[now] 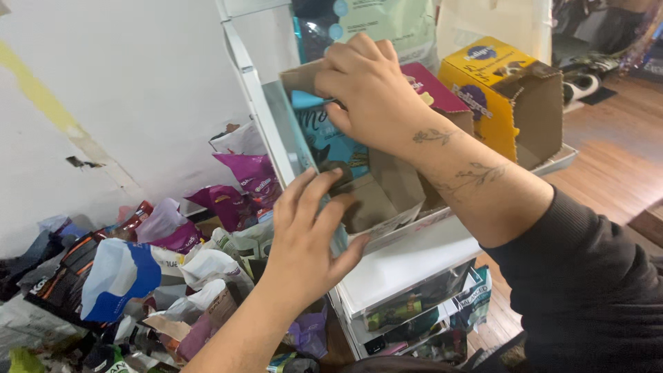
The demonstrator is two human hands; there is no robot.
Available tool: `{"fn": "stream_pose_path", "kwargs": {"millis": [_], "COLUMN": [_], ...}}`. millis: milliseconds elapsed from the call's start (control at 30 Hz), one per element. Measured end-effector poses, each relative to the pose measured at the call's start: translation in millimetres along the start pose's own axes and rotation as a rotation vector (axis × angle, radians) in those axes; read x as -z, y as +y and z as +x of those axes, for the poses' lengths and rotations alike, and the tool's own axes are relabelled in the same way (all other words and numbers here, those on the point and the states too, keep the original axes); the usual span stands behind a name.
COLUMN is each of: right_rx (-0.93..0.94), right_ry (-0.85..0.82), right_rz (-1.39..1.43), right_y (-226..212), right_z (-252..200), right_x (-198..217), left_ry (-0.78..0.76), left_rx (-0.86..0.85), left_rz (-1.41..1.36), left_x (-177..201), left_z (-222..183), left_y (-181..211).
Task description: The person takes various pet food pouches and bags from a box and places them onto a retail display rack, arranging them by brand and type.
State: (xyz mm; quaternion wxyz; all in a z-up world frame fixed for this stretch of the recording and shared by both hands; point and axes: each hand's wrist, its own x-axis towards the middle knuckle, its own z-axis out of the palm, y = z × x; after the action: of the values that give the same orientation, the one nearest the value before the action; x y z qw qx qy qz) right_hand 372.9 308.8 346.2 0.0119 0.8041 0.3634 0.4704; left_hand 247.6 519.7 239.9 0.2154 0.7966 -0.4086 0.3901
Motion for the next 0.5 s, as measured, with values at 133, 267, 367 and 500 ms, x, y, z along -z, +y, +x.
{"fn": "stream_pose_path", "kwargs": {"millis": [133,267,367,500], "right_rx": [-0.007,-0.010,0.014,-0.085], "right_ry": [-0.043,0.012,0.132,0.188], "right_rz": [0.187,0.358,0.269,0.299], "right_y": [-3,-8,-2,-5], "right_z": [-2,2,5,1], "right_x": [15,44,59,95], "left_ry": [0.013,0.096,0.111,0.058], "left_rx": [0.023,-0.012,0.003,0.087], "left_rz": [-0.021,-0.119,-0.204,-0.288], "left_x": [-5,-17,-21,-19], "left_z": [-7,-13,-15,-24], "left_y": [-1,-5,-4,5]}}
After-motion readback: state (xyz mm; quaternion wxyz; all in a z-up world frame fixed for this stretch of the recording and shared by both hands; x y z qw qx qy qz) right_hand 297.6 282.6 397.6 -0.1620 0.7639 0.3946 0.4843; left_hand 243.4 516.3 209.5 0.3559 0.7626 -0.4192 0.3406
